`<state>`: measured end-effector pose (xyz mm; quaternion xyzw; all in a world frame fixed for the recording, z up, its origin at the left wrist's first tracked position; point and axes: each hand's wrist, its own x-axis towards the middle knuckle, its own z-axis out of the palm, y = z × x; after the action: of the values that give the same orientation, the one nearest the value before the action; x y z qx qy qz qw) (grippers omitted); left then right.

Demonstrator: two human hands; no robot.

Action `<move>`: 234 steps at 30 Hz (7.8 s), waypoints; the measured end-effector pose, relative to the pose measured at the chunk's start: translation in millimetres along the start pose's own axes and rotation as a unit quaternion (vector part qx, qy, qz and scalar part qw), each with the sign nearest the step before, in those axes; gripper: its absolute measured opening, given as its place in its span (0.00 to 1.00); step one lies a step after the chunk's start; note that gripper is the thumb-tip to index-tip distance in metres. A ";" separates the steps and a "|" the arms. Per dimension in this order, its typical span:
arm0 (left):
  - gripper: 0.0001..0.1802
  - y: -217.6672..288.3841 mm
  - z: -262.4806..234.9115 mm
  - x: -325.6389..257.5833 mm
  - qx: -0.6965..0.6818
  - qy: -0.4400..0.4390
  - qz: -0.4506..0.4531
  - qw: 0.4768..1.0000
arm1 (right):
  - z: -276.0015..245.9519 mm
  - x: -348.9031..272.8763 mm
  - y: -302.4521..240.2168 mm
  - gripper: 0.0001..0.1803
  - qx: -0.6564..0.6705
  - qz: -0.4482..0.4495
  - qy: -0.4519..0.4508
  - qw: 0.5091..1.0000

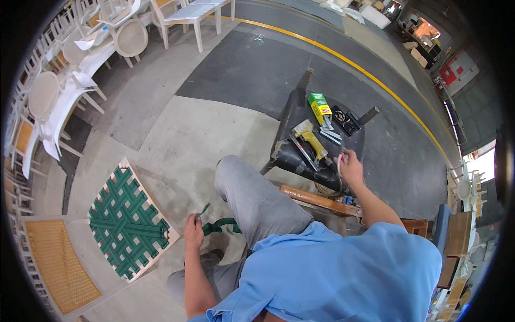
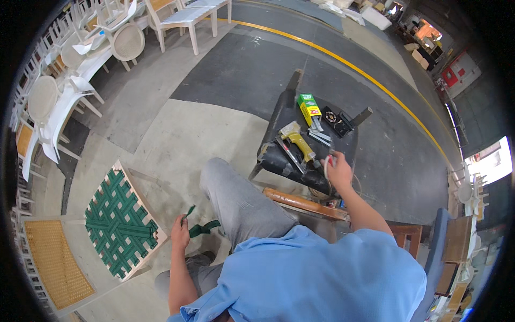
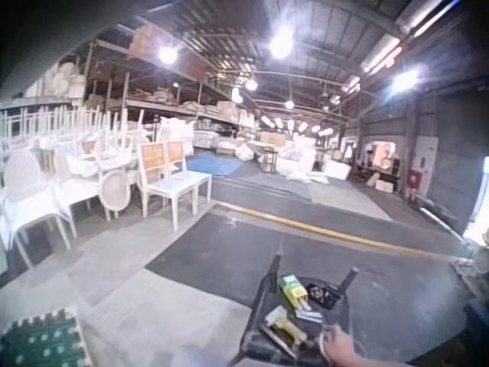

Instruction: The person weaves green plastic strips into a chair seat frame, then covers the woven surface with a white fabric sheet. They use a staple gun to secure the fabric around the edges and trim excess material with scissors.

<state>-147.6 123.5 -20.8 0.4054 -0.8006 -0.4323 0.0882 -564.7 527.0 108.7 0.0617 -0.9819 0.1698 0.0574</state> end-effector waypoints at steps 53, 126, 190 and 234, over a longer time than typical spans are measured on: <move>0.19 -7.5 -14.7 -111.8 -0.584 0.435 -0.345 0.592 | 277.9 -199.0 -378.6 0.35 0.163 -0.334 -0.625 0.686; 0.26 129.4 -100.2 -7.8 -0.789 0.215 -0.013 0.575 | 124.4 -152.4 -343.6 0.10 0.280 -0.270 -0.774 0.500; 0.12 -81.0 -187.0 57.0 0.135 0.119 -0.326 0.928 | 179.0 -304.0 -475.2 0.22 0.346 0.238 -0.800 0.429; 0.12 42.8 -214.2 -75.9 -0.158 0.579 -0.002 0.800 | 62.9 -311.0 -601.3 0.07 0.344 -0.751 -0.412 0.384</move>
<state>-17.0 58.4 158.6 0.5620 -0.5207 -0.2375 0.5971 -179.3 -24.9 204.5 0.8510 -0.2958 0.3345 -0.2763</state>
